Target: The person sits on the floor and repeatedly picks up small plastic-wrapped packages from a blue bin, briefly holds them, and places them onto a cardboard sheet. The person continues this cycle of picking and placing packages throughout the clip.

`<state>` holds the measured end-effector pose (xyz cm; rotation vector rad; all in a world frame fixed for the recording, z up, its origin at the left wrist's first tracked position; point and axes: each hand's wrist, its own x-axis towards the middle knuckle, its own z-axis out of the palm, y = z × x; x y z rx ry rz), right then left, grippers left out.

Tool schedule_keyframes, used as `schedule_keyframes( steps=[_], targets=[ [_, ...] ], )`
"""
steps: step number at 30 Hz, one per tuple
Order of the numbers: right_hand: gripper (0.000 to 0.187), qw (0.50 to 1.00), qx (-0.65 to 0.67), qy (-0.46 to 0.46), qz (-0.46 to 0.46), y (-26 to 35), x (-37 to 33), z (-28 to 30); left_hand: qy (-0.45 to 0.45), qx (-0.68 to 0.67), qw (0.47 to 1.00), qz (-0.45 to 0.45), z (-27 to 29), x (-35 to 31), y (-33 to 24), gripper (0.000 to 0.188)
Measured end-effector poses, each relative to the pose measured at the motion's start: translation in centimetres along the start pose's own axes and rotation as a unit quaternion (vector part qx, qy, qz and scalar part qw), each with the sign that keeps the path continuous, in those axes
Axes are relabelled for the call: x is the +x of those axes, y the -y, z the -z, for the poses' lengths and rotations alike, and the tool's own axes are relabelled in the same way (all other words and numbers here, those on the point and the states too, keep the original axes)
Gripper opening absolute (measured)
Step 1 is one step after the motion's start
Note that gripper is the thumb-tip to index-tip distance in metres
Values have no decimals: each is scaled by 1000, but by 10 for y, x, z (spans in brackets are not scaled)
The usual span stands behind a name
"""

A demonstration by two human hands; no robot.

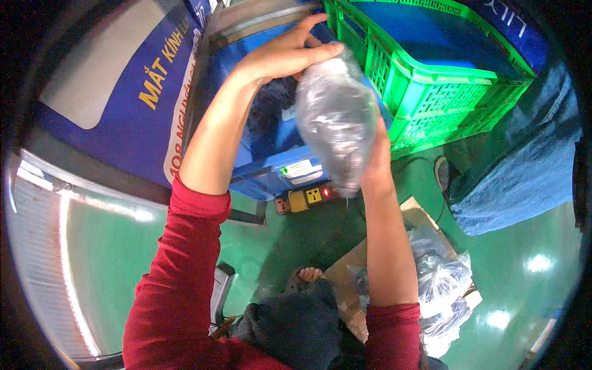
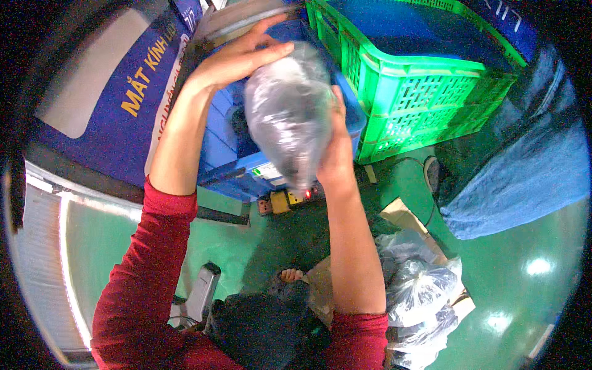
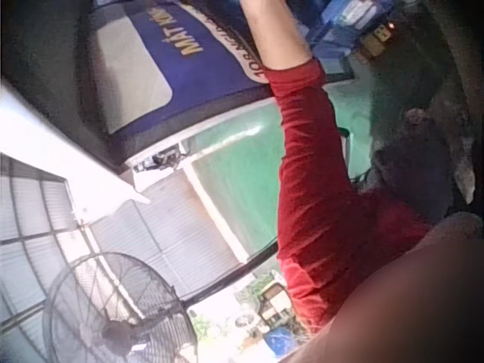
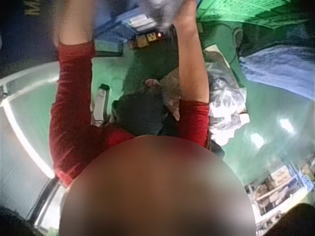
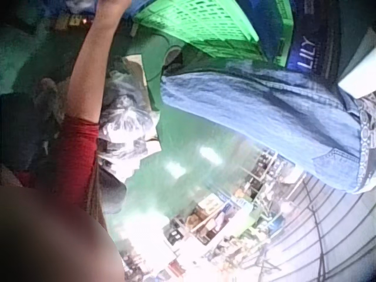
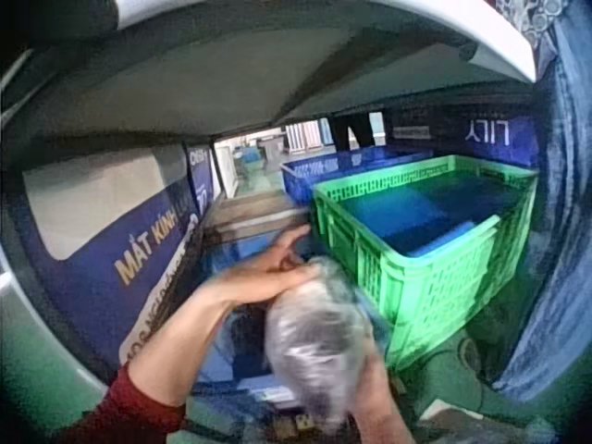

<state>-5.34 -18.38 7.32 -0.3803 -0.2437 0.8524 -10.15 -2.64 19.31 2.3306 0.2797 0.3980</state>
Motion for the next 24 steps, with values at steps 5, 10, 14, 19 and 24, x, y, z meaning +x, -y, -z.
schedule_keyframes(
  steps=[5,10,14,19,24],
  targets=[
    [43,963,172,131,-161,14,-17,17,231,22,926,-296,-3,1,5,83],
    [50,909,266,191,-258,8,-24,37,253,-72,962,-73,-23,-1,2,37],
    [39,925,217,121,-287,13,-24,35,142,-165,976,31,-25,-7,8,40],
    [38,957,89,87,-264,21,-14,30,101,-212,970,61,-13,-5,11,40],
    [36,979,-174,9,-106,22,-7,15,68,-287,955,-14,-4,-11,32,41]
  ],
)
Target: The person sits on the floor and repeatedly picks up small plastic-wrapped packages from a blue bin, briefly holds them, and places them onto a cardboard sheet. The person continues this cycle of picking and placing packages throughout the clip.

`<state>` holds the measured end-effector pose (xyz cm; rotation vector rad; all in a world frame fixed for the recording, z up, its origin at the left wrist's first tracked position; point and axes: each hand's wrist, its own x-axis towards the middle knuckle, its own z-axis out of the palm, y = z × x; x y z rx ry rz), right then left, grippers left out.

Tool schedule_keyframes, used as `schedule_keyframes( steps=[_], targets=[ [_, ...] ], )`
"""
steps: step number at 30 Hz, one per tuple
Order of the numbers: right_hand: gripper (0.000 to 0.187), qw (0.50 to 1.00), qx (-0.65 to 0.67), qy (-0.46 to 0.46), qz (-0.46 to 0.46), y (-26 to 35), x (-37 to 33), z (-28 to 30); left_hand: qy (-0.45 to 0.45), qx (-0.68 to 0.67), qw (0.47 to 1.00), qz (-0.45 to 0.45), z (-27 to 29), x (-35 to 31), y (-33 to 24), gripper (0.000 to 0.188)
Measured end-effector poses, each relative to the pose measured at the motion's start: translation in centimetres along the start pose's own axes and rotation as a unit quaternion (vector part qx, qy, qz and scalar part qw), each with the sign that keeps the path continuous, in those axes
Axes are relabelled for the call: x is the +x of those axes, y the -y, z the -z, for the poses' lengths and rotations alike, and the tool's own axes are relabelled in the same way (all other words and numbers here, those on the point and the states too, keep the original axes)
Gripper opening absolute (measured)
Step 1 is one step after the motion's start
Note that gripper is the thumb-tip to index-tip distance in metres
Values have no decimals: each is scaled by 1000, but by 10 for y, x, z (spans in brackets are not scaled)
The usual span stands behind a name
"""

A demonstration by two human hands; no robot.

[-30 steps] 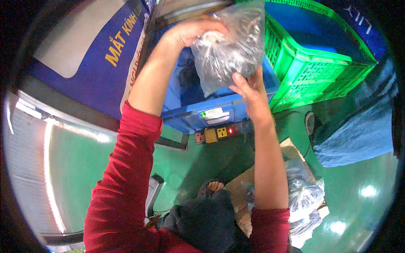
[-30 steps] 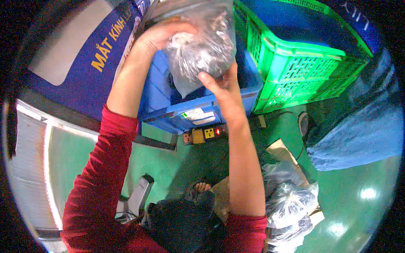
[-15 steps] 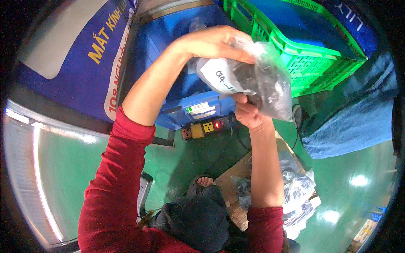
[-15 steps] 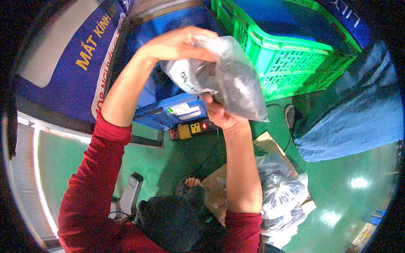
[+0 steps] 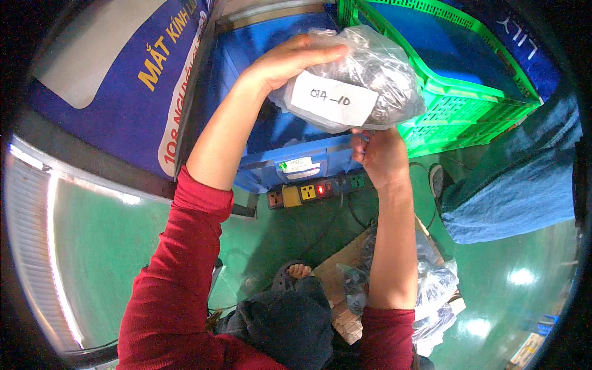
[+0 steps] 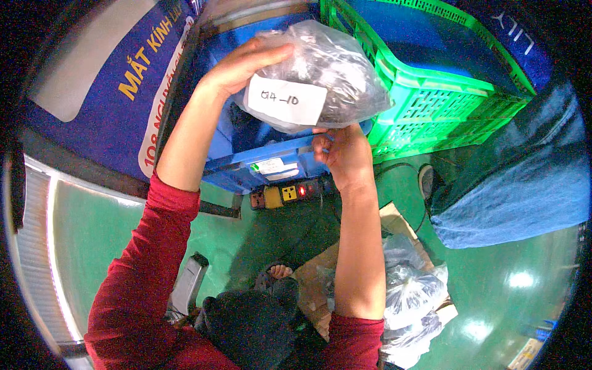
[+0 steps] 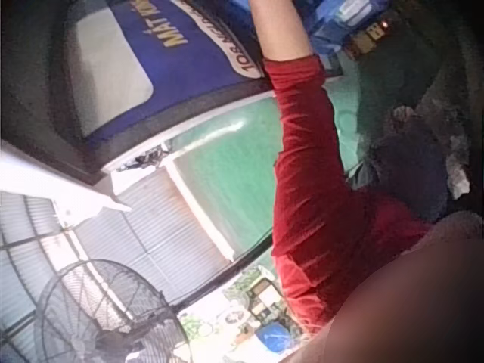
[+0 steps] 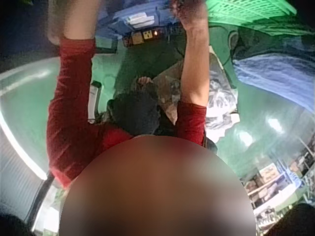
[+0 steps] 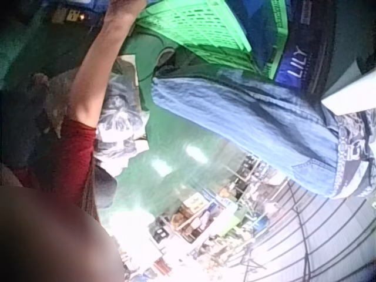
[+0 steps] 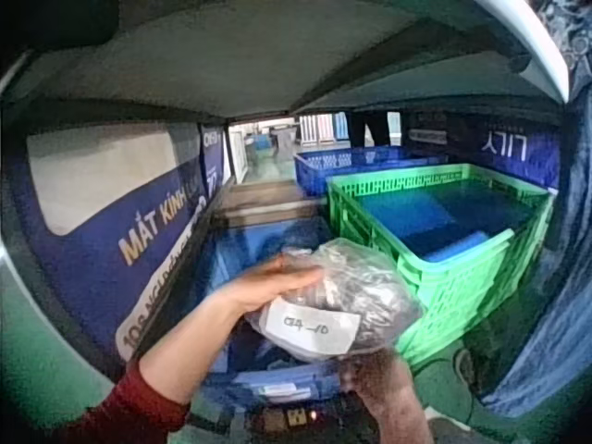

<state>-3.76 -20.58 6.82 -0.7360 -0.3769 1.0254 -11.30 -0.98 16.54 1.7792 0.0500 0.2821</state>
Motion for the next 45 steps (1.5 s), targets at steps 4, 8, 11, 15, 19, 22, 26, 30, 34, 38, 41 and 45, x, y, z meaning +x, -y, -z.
schedule_keyframes(
  steps=[4,8,11,15,19,22,26,30,34,38,41,45],
  targets=[
    [41,991,-56,-88,78,6,-6,-34,-67,-117,991,11,5,-6,15,46],
    [45,985,-89,-77,124,10,-10,-42,-79,-226,971,27,8,-4,32,43],
    [46,979,-118,-97,138,11,-9,-40,-73,-256,964,25,10,-3,40,41],
    [47,975,-138,-109,137,12,-12,-37,-61,-286,956,17,7,-3,48,40],
    [47,971,-155,-105,146,13,-15,-42,-76,-301,950,27,5,-5,51,40],
    [49,972,-157,-114,130,14,-12,-39,-67,-306,949,28,7,-5,52,40],
    [49,962,-208,-92,149,11,-3,-36,-143,-285,948,9,19,-4,50,41],
    [39,882,-393,-82,247,0,17,-10,-252,-253,933,40,62,12,53,47],
    [22,634,-688,-108,337,-25,32,17,-374,-11,927,15,95,33,95,59],
    [17,520,-774,-79,352,-39,34,26,-484,320,797,169,144,47,156,59],
    [17,554,-764,-63,325,-34,34,27,-545,294,733,281,181,61,207,63],
    [14,573,-740,-69,345,-38,41,24,-542,232,777,220,239,72,254,55]
  ],
)
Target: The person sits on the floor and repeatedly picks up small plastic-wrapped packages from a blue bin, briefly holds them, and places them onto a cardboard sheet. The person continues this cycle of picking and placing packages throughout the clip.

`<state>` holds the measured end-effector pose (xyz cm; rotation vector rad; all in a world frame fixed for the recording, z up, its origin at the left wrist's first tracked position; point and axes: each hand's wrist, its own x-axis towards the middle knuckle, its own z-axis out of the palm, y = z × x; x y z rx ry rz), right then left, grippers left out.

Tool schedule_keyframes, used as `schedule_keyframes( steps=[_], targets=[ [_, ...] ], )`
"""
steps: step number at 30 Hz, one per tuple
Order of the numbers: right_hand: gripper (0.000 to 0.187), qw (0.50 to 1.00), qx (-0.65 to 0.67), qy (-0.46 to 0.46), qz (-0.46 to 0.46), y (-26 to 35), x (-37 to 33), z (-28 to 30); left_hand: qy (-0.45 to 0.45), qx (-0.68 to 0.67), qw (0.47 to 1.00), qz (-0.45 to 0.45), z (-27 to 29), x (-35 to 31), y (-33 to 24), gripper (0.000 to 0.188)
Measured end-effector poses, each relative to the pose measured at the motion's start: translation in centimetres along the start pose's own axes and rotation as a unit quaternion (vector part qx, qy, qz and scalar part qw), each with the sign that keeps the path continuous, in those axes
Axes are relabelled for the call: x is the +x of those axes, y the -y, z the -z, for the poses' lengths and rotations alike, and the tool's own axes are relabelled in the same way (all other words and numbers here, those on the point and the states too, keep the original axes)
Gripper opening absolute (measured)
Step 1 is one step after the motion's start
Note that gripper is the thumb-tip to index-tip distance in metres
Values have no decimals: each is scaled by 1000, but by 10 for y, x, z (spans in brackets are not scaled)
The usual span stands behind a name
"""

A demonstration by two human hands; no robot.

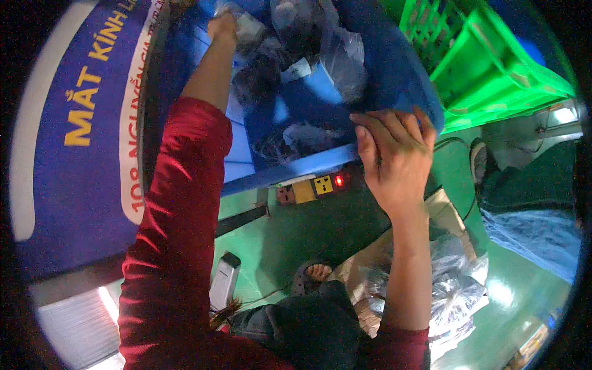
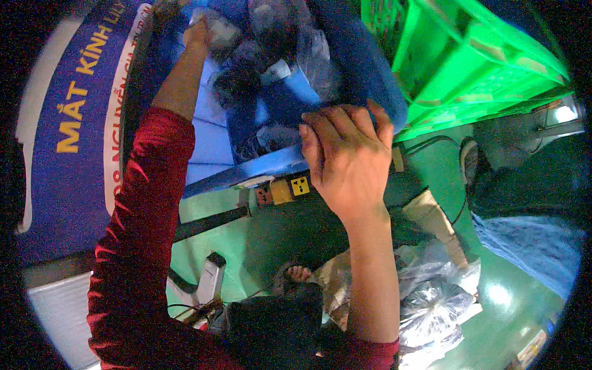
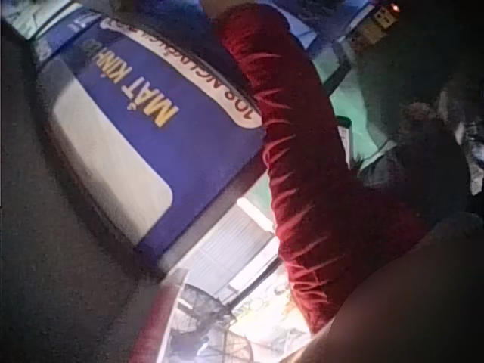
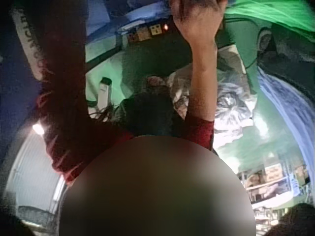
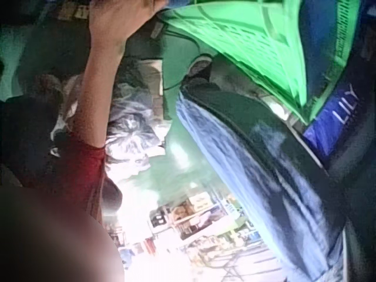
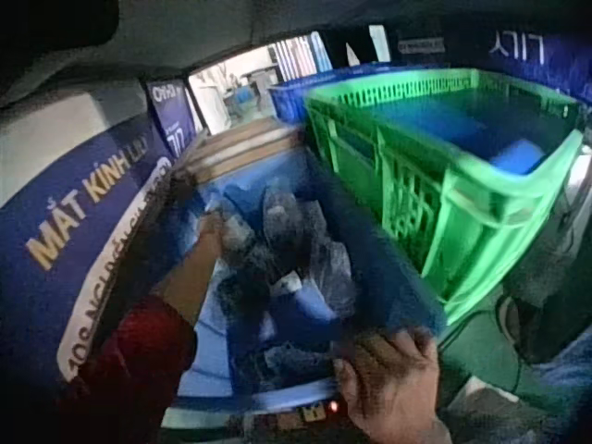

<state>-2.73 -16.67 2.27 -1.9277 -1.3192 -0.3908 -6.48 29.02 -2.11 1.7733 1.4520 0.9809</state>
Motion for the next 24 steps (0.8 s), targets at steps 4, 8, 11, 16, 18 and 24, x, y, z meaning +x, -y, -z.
schedule_keyframes(
  steps=[4,8,11,16,18,24],
  targets=[
    [14,999,-23,9,-30,-9,-3,-2,221,-88,968,-78,-48,24,38,52],
    [14,999,-4,22,-43,-6,1,-6,292,273,910,-113,-19,17,64,50],
    [16,998,-15,33,-51,-7,1,-7,301,437,847,-33,-13,-8,86,49],
    [21,997,-25,50,-49,-6,2,-6,319,369,866,106,7,-9,101,47],
    [23,997,-36,55,-45,-5,1,-7,485,218,830,169,27,26,130,42],
    [25,994,-62,78,-49,-1,2,-6,570,430,699,-34,32,-15,99,30]
  ],
)
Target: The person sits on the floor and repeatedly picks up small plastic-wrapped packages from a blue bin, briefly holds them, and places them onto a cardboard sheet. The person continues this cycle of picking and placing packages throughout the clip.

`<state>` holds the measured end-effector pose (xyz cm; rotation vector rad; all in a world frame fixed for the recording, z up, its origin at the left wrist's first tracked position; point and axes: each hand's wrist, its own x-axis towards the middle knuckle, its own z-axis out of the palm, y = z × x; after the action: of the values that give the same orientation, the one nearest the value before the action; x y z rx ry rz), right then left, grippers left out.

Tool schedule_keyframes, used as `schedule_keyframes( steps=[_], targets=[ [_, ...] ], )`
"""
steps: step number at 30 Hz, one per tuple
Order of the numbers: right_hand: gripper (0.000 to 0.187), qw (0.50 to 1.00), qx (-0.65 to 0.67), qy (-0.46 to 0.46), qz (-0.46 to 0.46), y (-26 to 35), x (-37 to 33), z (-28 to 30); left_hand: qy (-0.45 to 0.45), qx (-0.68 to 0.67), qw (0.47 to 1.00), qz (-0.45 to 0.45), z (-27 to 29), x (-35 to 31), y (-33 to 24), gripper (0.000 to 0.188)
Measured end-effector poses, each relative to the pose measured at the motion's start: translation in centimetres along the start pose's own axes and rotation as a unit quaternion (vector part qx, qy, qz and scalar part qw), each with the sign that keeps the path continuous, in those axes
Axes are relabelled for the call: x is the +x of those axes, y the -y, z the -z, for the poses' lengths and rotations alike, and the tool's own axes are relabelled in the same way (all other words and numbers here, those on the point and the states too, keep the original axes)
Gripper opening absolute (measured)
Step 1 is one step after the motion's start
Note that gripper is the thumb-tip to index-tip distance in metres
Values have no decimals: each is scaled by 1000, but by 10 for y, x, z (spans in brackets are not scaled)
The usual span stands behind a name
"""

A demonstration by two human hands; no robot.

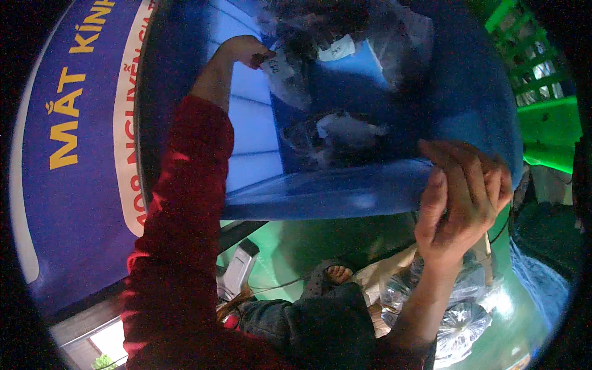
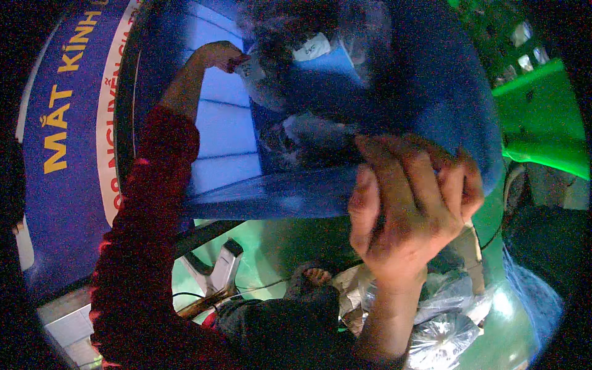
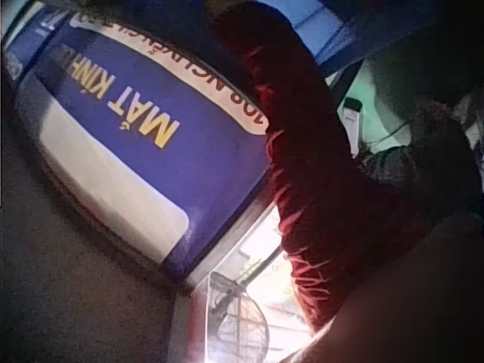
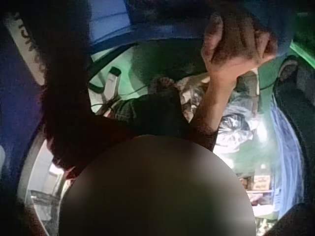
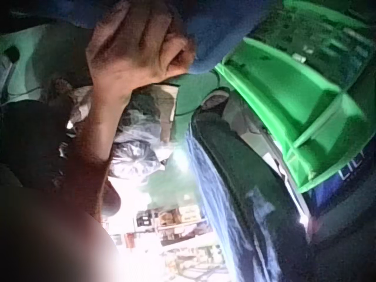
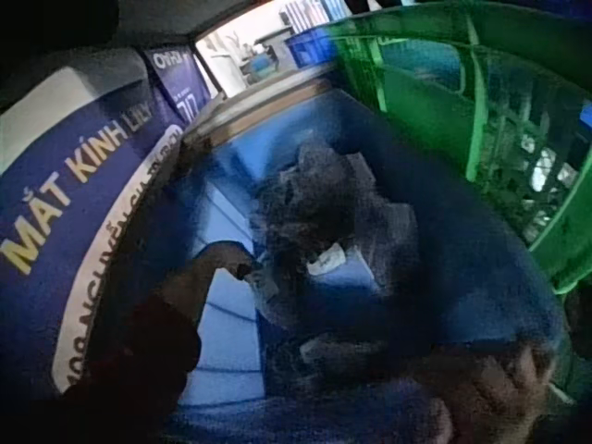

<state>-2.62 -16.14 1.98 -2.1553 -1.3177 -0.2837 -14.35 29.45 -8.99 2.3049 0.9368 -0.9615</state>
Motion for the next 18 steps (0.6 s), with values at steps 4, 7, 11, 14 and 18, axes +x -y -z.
schedule_keyframes(
  steps=[4,7,11,14,18],
  targets=[
    [27,1000,-15,13,13,-1,-1,-2,-1,-237,970,54,-7,-9,-10,40],
    [28,1000,-15,5,12,-1,1,-2,-33,-218,969,115,-13,-3,-18,48],
    [30,1000,-11,9,16,2,2,-3,-14,-343,926,159,-28,8,0,54],
    [32,999,-29,17,7,2,0,-5,63,-451,890,28,-32,3,-21,52],
    [30,1000,-25,1,-4,2,2,-4,-288,-295,911,-25,-29,46,-1,51]
  ],
)
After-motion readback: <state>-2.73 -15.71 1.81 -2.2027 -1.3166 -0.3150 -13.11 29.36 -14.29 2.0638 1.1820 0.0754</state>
